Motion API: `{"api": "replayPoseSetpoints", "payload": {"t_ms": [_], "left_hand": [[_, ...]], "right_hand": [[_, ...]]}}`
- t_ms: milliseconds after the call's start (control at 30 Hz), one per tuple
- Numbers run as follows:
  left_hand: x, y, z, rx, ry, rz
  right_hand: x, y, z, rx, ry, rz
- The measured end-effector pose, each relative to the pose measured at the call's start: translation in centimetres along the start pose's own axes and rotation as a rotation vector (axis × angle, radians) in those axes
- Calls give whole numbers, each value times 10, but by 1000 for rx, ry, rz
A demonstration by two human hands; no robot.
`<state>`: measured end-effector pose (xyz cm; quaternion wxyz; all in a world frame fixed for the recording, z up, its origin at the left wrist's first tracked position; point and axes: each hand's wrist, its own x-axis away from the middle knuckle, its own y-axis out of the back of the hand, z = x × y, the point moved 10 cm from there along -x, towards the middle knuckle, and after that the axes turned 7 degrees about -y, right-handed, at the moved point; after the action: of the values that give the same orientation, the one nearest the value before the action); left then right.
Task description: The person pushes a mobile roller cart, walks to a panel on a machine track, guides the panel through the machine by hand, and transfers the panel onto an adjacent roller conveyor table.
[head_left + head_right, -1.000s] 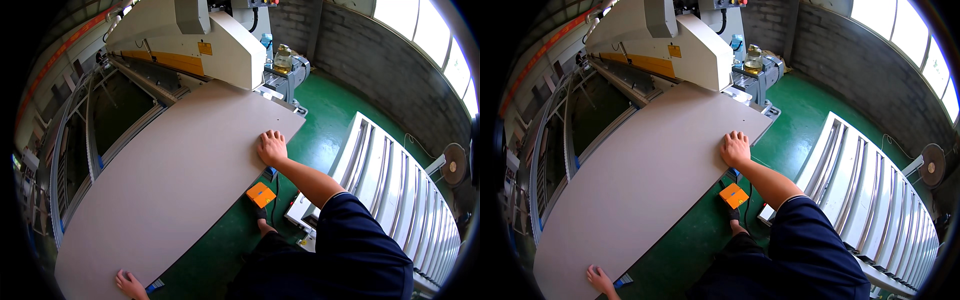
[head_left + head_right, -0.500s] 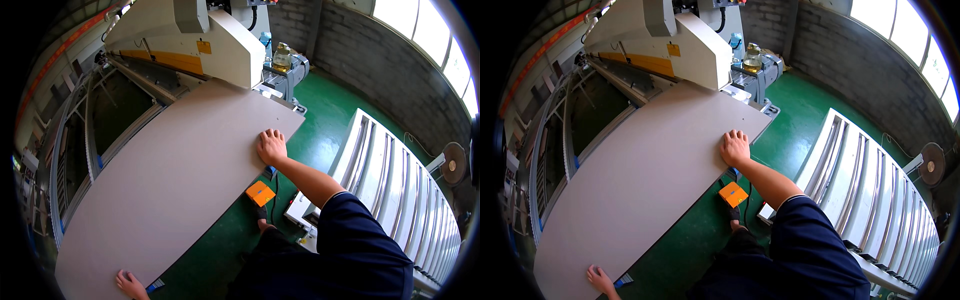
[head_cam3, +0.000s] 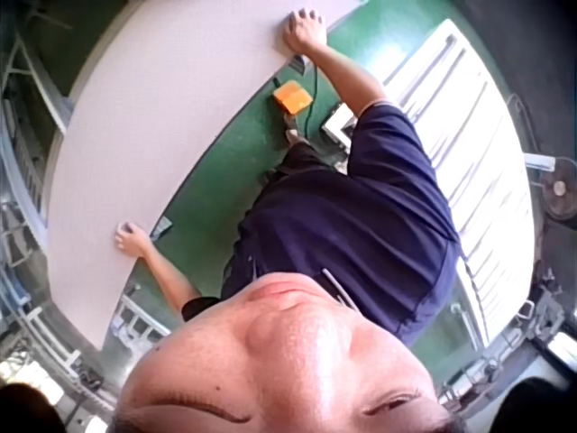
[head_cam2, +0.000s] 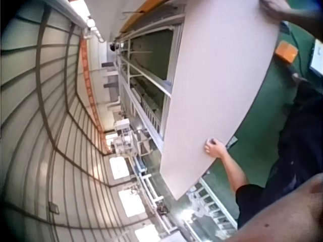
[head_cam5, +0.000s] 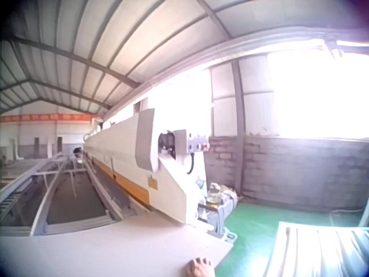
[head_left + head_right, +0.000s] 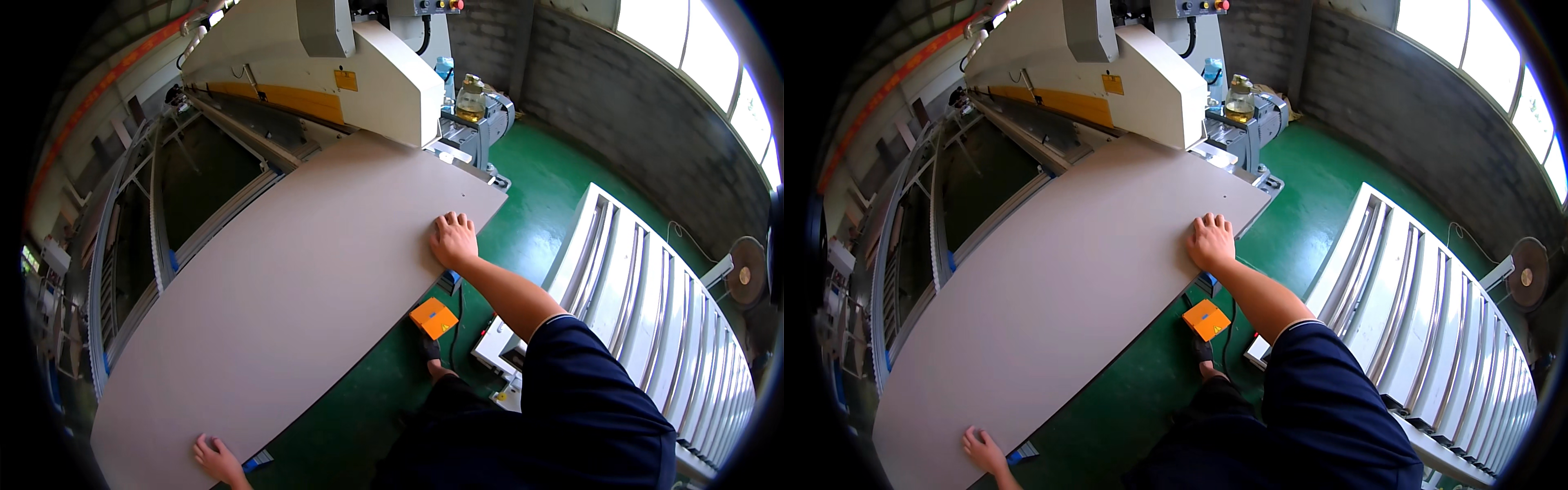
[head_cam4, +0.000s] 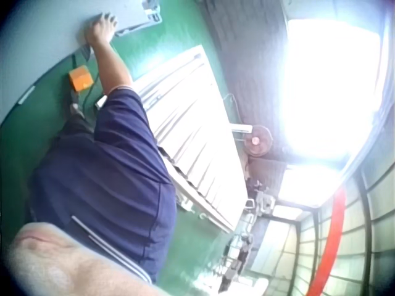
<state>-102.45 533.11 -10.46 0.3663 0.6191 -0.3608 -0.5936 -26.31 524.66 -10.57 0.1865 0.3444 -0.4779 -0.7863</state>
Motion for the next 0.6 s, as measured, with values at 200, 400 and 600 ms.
{"api": "replayPoseSetpoints", "payload": {"t_ms": [200,400,600], "left_hand": [[4,4,-4,29,1,0],[3,10,-1,15,8,-21],[-2,8,2,80,-21,-18]], "right_hand": [[3,-6,-7,46,-21,32],[4,7,9,15,26,-54],[14,1,-3,16,-8,-31]]}}
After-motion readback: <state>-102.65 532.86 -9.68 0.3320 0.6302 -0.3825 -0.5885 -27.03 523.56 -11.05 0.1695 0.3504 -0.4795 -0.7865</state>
